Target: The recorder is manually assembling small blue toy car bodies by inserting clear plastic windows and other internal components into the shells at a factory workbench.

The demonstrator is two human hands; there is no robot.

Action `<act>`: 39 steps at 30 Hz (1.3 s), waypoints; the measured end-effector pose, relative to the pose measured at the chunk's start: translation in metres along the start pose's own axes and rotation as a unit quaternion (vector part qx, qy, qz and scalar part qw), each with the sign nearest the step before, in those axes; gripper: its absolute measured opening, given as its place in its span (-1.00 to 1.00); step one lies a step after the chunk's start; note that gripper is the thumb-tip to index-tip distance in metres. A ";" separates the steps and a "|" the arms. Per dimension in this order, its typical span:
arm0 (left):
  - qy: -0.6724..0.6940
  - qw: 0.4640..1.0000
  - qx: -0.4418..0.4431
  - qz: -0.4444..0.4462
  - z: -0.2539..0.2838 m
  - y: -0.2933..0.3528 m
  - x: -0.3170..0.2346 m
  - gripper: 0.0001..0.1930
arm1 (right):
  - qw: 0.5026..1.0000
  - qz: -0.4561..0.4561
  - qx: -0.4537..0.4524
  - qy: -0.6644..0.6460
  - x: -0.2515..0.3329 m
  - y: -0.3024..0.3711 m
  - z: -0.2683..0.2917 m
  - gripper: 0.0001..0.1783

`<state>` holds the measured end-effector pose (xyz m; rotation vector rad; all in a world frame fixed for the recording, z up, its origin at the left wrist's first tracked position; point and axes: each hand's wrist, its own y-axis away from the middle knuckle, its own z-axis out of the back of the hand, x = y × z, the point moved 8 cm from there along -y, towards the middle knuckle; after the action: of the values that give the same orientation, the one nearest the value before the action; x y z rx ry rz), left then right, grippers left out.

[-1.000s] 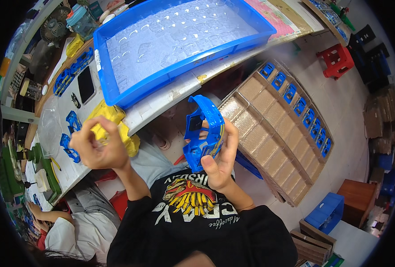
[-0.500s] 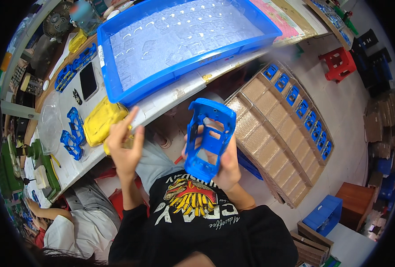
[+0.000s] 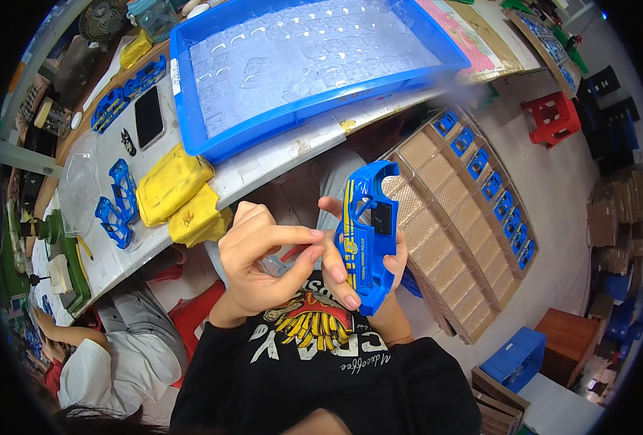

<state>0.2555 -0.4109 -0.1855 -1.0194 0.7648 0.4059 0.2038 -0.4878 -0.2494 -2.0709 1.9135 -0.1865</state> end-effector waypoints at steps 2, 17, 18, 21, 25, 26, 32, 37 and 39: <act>-0.007 1.000 -0.003 -0.017 0.002 0.001 -0.004 -0.79 | 1.000 -0.005 -0.010 -0.007 -0.003 0.001 0.000 -0.21; -0.236 0.963 -0.013 -0.129 0.000 0.005 -0.035 -0.74 | 0.985 0.029 -0.111 0.125 0.005 0.009 0.006 -0.20; -0.247 0.960 -0.009 -0.135 -0.001 0.005 -0.036 -0.75 | 0.982 0.034 -0.119 0.141 0.006 0.009 0.006 -0.21; -0.260 0.954 0.001 -0.149 -0.005 0.004 -0.038 -0.76 | 0.982 0.041 -0.118 0.142 0.008 0.009 0.004 -0.21; -0.282 0.943 0.001 -0.176 -0.008 0.006 -0.041 -0.74 | 0.980 0.044 -0.131 0.143 0.012 0.013 0.006 -0.20; -0.282 0.943 0.001 -0.176 -0.009 0.006 -0.041 -0.74 | 0.981 0.034 -0.109 0.154 0.012 0.013 0.006 -0.20; -0.274 0.940 -0.004 -0.204 -0.015 0.009 -0.037 -0.74 | 0.981 0.045 -0.134 0.130 0.014 0.016 0.008 -0.20; -0.219 0.957 -0.042 -0.186 -0.010 0.005 -0.031 -0.78 | 0.974 0.059 -0.122 0.179 0.017 0.018 0.008 -0.20; -0.217 0.957 -0.051 -0.184 -0.009 0.006 -0.030 -0.79 | 0.975 0.048 -0.138 0.167 0.015 0.018 0.010 -0.20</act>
<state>0.2283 -0.4149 -0.1700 -1.0921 0.1534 0.3303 0.1910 -0.5021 -0.2661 -2.2300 2.3511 -0.2766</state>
